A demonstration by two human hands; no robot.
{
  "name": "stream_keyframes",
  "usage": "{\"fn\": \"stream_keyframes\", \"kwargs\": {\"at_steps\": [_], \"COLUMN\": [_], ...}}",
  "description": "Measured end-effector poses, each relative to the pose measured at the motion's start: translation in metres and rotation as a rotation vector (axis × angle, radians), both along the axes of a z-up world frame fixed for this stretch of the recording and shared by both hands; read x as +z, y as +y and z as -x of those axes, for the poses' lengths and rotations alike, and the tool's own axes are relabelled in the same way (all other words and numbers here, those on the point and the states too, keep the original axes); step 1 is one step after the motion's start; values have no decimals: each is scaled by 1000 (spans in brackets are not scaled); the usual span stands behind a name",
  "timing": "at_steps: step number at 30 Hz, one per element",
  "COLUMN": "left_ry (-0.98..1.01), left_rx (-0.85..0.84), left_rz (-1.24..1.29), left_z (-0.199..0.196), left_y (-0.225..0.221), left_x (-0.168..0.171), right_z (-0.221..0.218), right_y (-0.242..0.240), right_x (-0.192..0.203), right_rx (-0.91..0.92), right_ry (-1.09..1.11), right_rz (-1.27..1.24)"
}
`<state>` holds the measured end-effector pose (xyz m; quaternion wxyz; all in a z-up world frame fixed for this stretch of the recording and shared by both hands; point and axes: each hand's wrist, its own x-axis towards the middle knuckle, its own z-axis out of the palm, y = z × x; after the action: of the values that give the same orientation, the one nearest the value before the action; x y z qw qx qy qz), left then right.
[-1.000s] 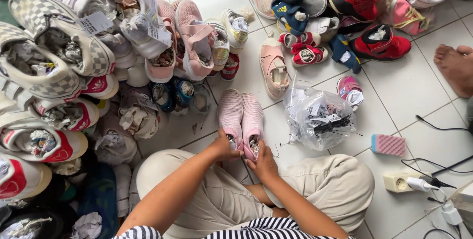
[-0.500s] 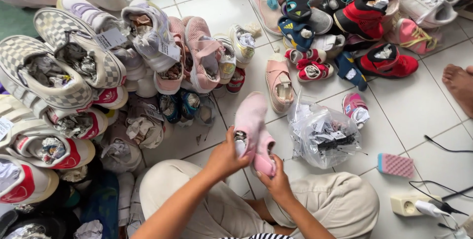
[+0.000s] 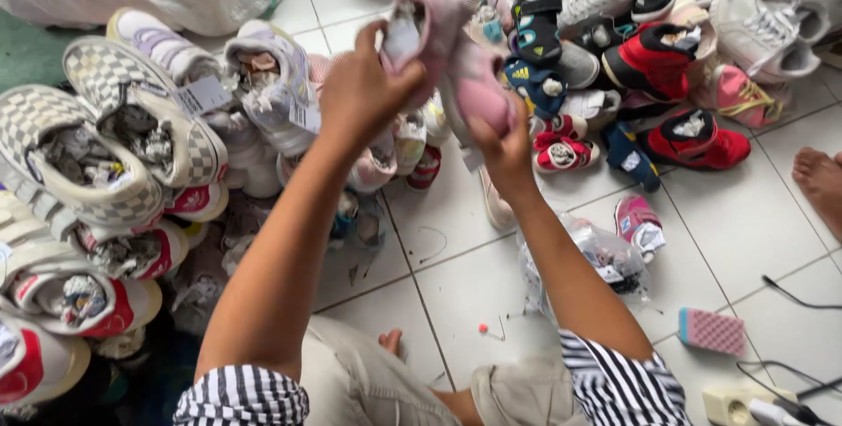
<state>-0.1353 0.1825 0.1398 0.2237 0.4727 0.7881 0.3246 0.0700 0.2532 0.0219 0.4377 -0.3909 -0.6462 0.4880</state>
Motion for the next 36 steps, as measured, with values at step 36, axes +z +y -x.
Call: {"fn": "stream_keyframes", "kwargs": {"at_steps": [36], "left_ry": [603], "left_rx": [191], "left_rz": [202], "left_z": [140], "left_y": [221], "left_x": [-215], "right_z": [83], "right_y": [18], "right_x": [-137], "right_rx": [-1], "right_ry": [-185], "right_rz": [-228]}}
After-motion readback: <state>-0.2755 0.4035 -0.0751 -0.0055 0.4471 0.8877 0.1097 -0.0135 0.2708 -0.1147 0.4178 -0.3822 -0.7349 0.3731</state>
